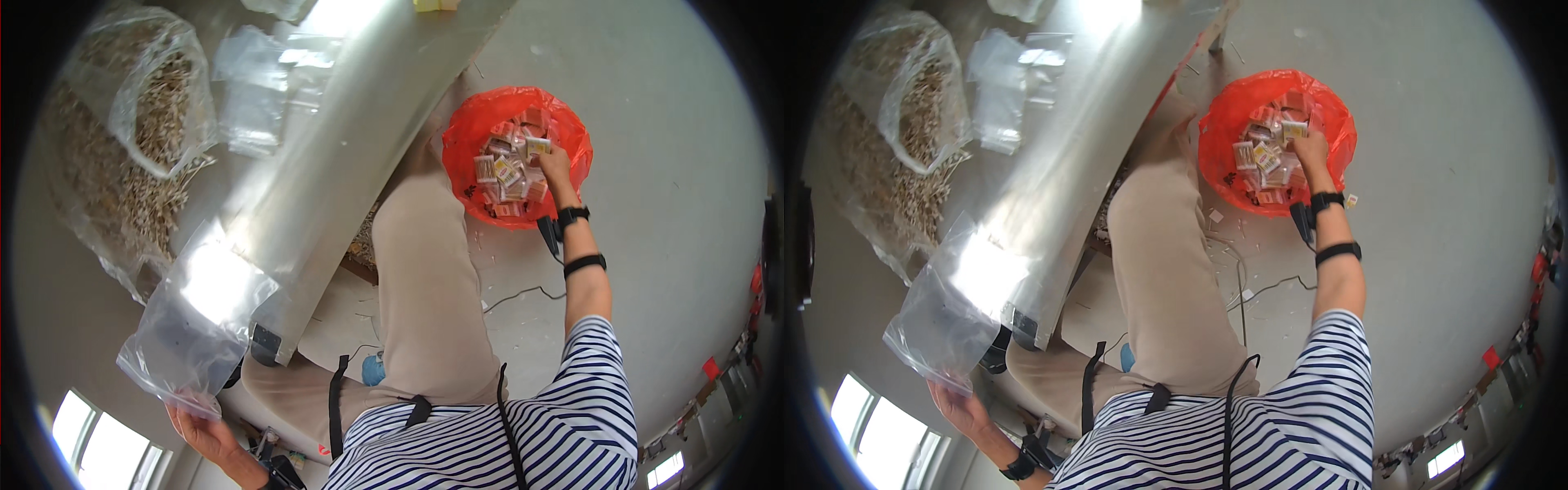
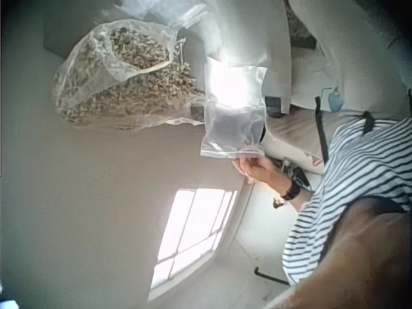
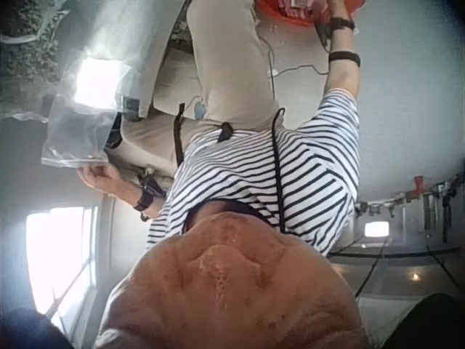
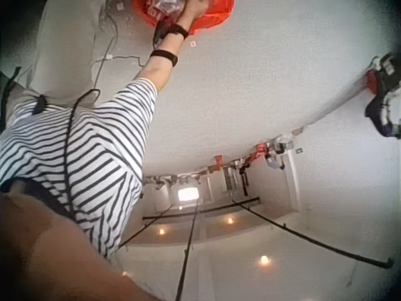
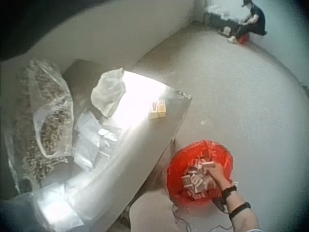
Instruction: Manually organizing and packing wooden cotton swabs into plastic bags.
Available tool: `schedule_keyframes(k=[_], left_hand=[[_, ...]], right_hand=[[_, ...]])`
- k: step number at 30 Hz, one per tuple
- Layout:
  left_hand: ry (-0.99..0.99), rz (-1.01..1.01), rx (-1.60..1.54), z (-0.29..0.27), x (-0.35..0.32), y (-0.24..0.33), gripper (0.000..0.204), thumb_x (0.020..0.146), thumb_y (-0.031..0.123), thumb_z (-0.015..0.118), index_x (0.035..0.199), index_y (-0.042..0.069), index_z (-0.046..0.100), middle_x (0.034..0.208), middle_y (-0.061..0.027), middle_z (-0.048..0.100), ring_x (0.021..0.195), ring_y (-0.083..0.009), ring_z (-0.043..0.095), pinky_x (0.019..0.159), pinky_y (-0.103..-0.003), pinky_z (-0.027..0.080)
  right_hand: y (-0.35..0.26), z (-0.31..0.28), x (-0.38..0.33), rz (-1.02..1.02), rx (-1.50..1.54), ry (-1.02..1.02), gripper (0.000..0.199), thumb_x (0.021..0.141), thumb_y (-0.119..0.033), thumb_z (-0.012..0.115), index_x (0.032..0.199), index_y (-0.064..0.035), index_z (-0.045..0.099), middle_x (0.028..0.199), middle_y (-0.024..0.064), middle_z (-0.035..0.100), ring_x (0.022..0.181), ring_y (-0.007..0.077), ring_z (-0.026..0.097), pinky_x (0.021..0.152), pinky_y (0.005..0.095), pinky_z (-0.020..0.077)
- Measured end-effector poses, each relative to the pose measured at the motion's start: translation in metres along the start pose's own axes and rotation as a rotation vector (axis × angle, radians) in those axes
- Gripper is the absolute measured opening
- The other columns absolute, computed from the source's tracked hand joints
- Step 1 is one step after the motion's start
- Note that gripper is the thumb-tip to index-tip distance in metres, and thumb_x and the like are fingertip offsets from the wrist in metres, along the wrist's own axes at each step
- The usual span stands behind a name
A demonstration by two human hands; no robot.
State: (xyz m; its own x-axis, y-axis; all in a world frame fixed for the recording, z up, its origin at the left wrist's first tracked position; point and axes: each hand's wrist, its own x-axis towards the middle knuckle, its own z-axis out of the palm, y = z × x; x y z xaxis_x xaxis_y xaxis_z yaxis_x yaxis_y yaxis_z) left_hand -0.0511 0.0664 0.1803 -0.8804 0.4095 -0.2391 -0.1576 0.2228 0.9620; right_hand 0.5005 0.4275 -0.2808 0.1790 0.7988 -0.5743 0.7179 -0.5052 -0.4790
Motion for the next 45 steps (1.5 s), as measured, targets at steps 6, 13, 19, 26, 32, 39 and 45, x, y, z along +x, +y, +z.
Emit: schedule_keyframes(k=[6,13,19,26,32,39,45], left_hand=[[0.022,0.115,0.004,0.0,-0.01,0.008,0.027,0.093,0.004,0.059,0.119,0.0,0.056,0.115,-0.0093,0.062,0.109,-0.0186,0.058,0.092,-0.033,0.049],[-0.147,0.216,0.104,0.006,-0.019,0.019,0.021,0.091,0.01,0.063,0.108,-0.002,0.059,0.091,-0.0046,0.06,0.078,-0.0089,0.057,0.072,-0.022,0.046],[-0.205,0.18,0.04,-0.001,-0.022,0.011,0.02,0.091,0.011,0.063,0.104,-0.003,0.059,0.081,-0.0037,0.06,0.068,-0.0089,0.056,0.061,-0.022,0.047],[-0.189,0.185,-0.133,-0.007,-0.015,-0.007,0.014,0.09,0.006,0.064,0.099,-0.004,0.06,0.077,-0.0053,0.063,0.059,-0.0096,0.059,0.059,-0.021,0.046],[-0.245,0.137,-0.145,-0.01,-0.014,-0.02,0.014,0.091,0.009,0.064,0.101,-0.002,0.06,0.079,-0.0036,0.062,0.063,-0.0072,0.058,0.06,-0.021,0.048],[-0.229,0.162,-0.136,-0.004,-0.015,-0.023,0.013,0.089,0.01,0.067,0.097,0.0,0.062,0.078,-0.0007,0.063,0.063,-0.0052,0.058,0.058,-0.019,0.047],[-0.256,0.187,-0.107,-0.004,-0.01,-0.029,0.012,0.089,0.009,0.066,0.095,0.001,0.063,0.077,-0.0008,0.062,0.064,-0.0052,0.057,0.056,-0.021,0.048]], right_hand=[[-0.212,-0.066,-0.165,-0.293,0.903,-0.346,0.039,0.075,-0.002,0.072,0.113,0.0038,0.064,0.1,0.0092,0.07,0.091,0.0177,0.066,0.086,0.0301,0.0521],[-0.355,0.032,-0.239,-0.648,0.499,-0.782,0.04,0.069,-0.014,0.079,0.104,0.0028,0.069,0.095,0.0119,0.071,0.088,0.0203,0.067,0.081,0.0324,0.0517],[-0.399,0.068,-0.276,-0.833,-0.213,-0.283,0.038,0.067,-0.024,0.082,0.096,-0.0029,0.07,0.096,0.0158,0.07,0.095,0.0324,0.066,0.082,0.0435,0.0491],[-0.351,0.103,-0.323,-1.458,-0.655,0.419,0.041,0.075,-0.029,0.075,0.108,-0.0079,0.066,0.1,0.0097,0.061,0.101,0.0297,0.055,0.085,0.0456,0.0374],[-0.335,0.099,-0.35,-1.348,-0.691,0.197,0.073,0.069,-0.041,0.08,0.129,-0.0075,0.055,0.113,0.011,0.059,0.107,0.0309,0.051,0.085,0.0438,0.0371],[-0.339,0.109,-0.349,-1.221,-0.744,0.139,0.049,0.065,-0.03,0.083,0.102,-0.0032,0.065,0.11,0.0121,0.061,0.11,0.0332,0.052,0.09,0.0457,0.0411],[-0.397,0.043,-0.391,-0.929,0.169,-0.465,0.04,0.071,-0.022,0.08,0.104,-0.0021,0.069,0.097,0.0059,0.065,0.102,0.0199,0.059,0.088,0.034,0.0482]])
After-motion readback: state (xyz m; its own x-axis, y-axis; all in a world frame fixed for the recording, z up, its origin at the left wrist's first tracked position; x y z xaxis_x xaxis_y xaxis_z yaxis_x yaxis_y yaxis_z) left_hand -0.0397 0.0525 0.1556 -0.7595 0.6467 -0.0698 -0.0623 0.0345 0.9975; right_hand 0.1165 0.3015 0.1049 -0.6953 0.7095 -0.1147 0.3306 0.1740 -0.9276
